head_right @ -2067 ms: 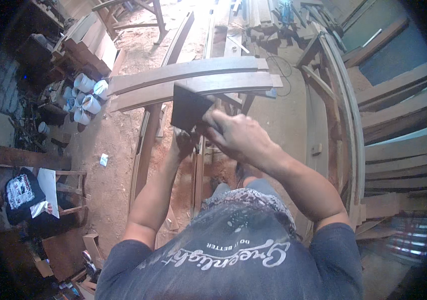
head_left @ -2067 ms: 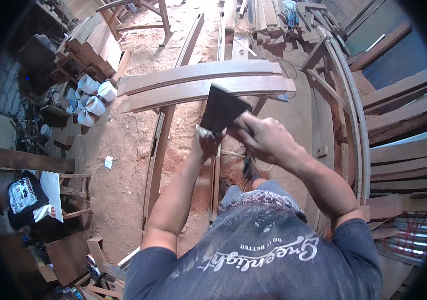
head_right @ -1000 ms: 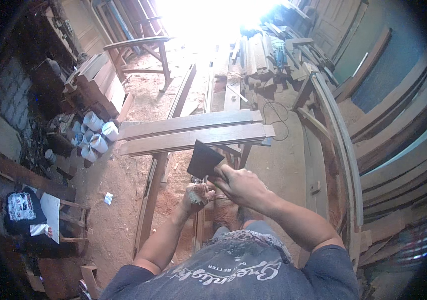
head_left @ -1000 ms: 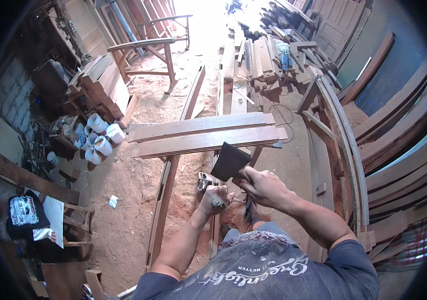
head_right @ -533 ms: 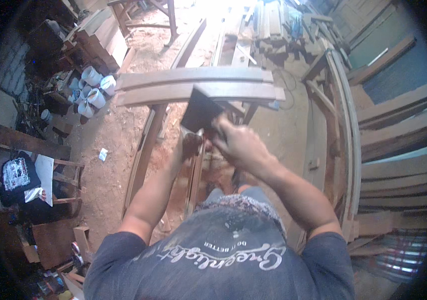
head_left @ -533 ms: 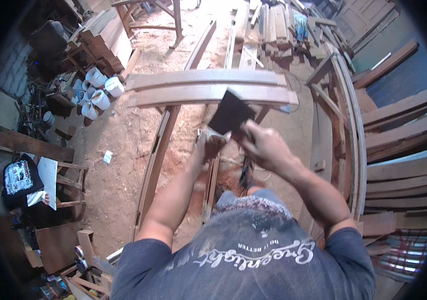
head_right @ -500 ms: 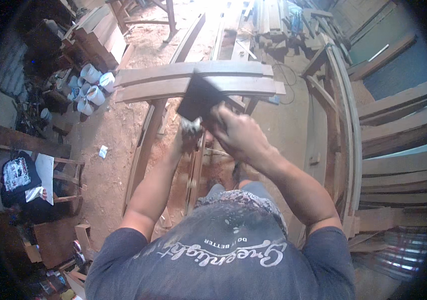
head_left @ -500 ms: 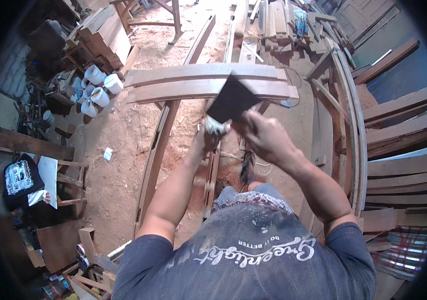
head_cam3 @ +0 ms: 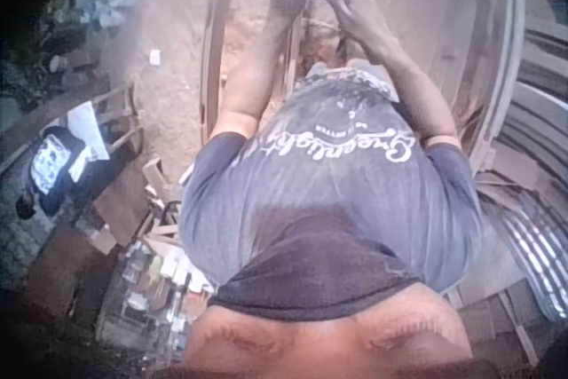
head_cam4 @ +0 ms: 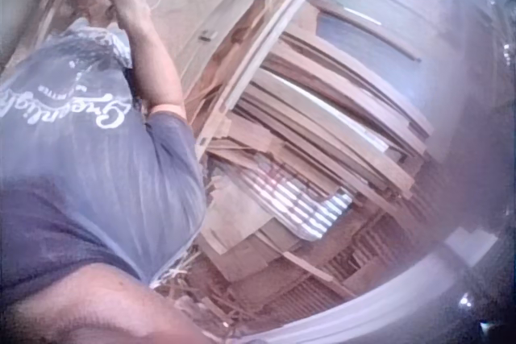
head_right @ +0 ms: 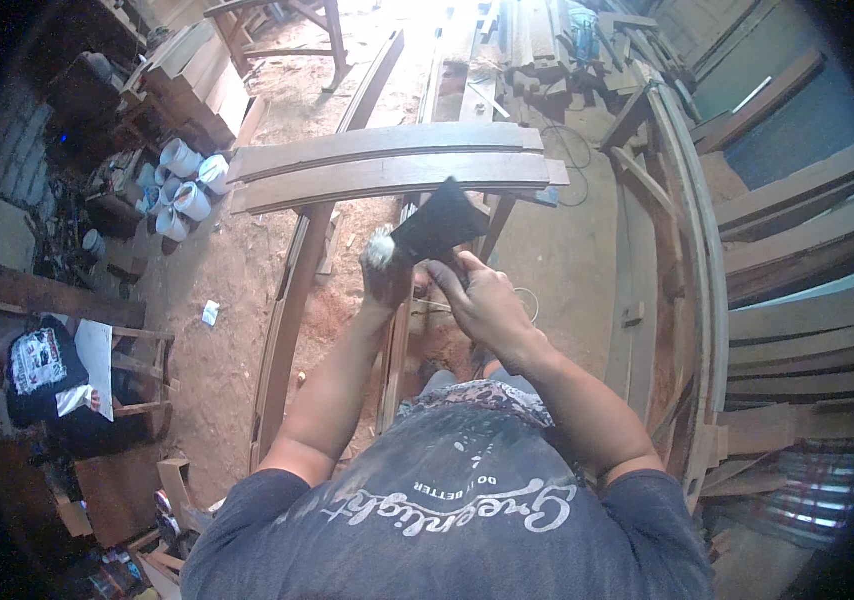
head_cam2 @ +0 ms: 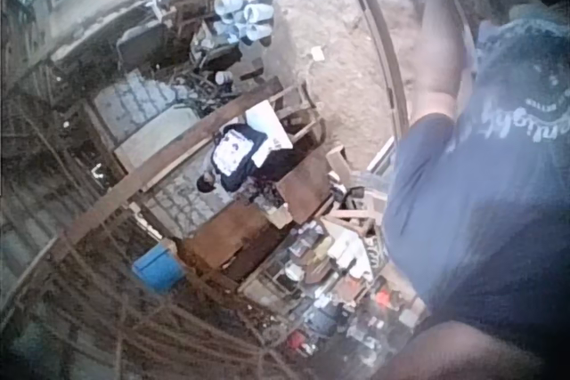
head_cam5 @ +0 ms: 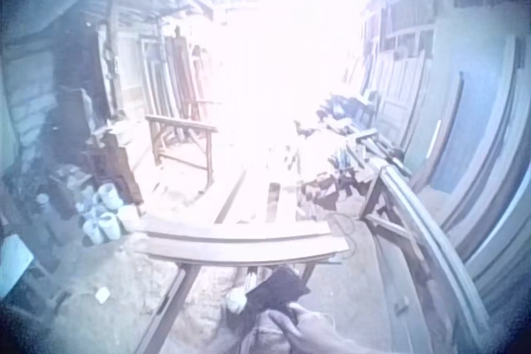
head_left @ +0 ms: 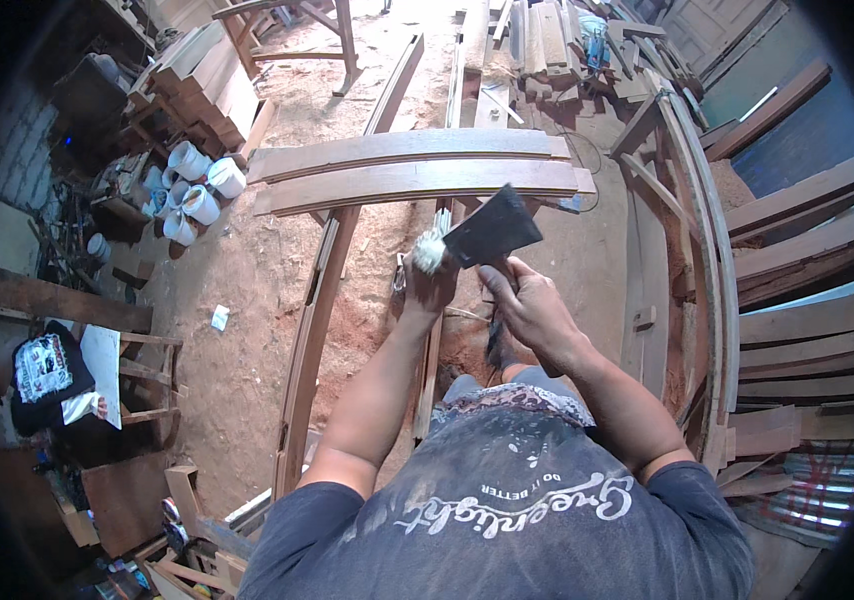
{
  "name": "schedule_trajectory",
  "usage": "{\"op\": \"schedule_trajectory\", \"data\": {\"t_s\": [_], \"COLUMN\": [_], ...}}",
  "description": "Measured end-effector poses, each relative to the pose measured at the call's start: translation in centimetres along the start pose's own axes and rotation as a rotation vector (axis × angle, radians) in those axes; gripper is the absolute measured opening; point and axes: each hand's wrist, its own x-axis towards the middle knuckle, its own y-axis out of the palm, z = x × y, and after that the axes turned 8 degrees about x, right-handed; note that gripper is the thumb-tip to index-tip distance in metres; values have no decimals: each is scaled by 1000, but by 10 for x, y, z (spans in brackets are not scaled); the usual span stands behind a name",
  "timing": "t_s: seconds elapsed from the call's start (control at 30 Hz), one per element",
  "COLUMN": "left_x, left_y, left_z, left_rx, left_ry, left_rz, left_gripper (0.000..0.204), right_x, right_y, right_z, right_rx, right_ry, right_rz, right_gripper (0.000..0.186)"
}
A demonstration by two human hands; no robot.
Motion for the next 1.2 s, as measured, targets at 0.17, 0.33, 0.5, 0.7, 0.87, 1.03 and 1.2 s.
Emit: {"op": "schedule_trajectory", "data": {"t_s": [0.17, 0.33, 0.5, 0.7, 0.87, 1.03, 1.2], "left_x": [18, 44, 44, 32, 23, 24, 32], "left_y": [-24, -89, -86, -58, -40, -42, -43], "left_z": [-21, -47, -47, -32, -23, -14, -32], "left_rx": [-44, -505, -79, 147, -199, 84, -669], "left_ry": [23, -38, 332, 320, 158, 119, 76], "left_rz": [-240, -32, -155, -20, -84, 151, 47], "left_gripper": [33, 32, 32, 30, 27, 28, 33], "right_x": [-16, -43, -47, -35, -4, 22, 50], "right_y": [-11, -30, -39, -55, -68, -32, -22], "right_z": [-21, -19, -13, 14, 82, 78, 60], "right_rx": [116, 376, 443, 323, 290, 195, -399], "right_ry": [221, 333, 399, 177, -193, -456, -158], "right_rz": [10, -31, -23, 37, 36, -17, 248], "right_gripper": [71, 44, 40, 43, 40, 32, 41]}}
